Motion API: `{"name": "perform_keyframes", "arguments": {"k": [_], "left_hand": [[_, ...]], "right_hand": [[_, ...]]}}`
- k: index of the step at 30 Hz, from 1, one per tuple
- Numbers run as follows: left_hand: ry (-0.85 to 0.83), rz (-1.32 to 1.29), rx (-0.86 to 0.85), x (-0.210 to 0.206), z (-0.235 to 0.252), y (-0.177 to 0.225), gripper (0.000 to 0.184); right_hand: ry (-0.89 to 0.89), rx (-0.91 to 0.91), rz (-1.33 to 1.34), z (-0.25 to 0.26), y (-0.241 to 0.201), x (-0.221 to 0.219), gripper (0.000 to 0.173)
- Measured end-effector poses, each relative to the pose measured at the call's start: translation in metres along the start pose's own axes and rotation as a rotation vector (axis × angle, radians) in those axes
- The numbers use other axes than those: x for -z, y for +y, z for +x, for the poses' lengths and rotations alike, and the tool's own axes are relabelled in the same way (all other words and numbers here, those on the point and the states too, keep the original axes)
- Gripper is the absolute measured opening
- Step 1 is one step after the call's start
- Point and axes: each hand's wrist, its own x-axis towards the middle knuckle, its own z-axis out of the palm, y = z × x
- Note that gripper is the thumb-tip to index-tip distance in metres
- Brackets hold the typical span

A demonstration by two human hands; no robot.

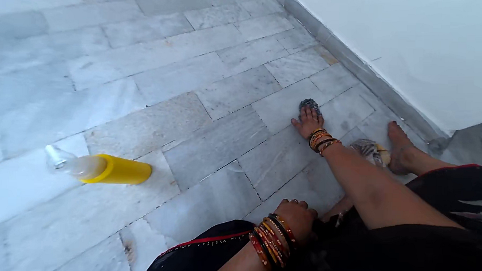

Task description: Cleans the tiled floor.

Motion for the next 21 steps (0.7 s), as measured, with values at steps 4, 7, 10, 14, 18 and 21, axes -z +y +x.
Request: {"name": "perform_keyframes", "arguments": {"k": [4, 7, 10, 14, 18, 21], "left_hand": [[0.03, 0.009, -0.005, -0.001, -0.002, 0.001, 0.05], [0.023, 0.051, 0.048, 0.003, -0.013, 0.011, 0.051], [-0.087, 0.12, 0.14, 0.011, -0.04, 0.036, 0.047], [-0.004, 0.112, 0.135, -0.003, -0.026, 0.022, 0.05], [0.102, 0.084, 0.054, -0.011, -0.01, 0.011, 0.049], [0.099, 0.084, 0.015, -0.011, -0.011, 0.015, 0.049]], "right_hand": [[0.002, 0.248, -0.017, -0.043, -0.065, -0.025, 0.083], [-0.051, 0.499, -0.015, -0.093, -0.125, -0.042, 0.079], [-0.189, 0.662, -0.009, -0.128, -0.16, -0.04, 0.074], [-0.113, 0.685, 0.014, -0.111, -0.138, -0.053, 0.067], [-0.046, 0.431, -0.024, -0.09, -0.079, -0.043, 0.071], [-0.022, 0.323, -0.032, -0.09, -0.024, -0.035, 0.074]]}}
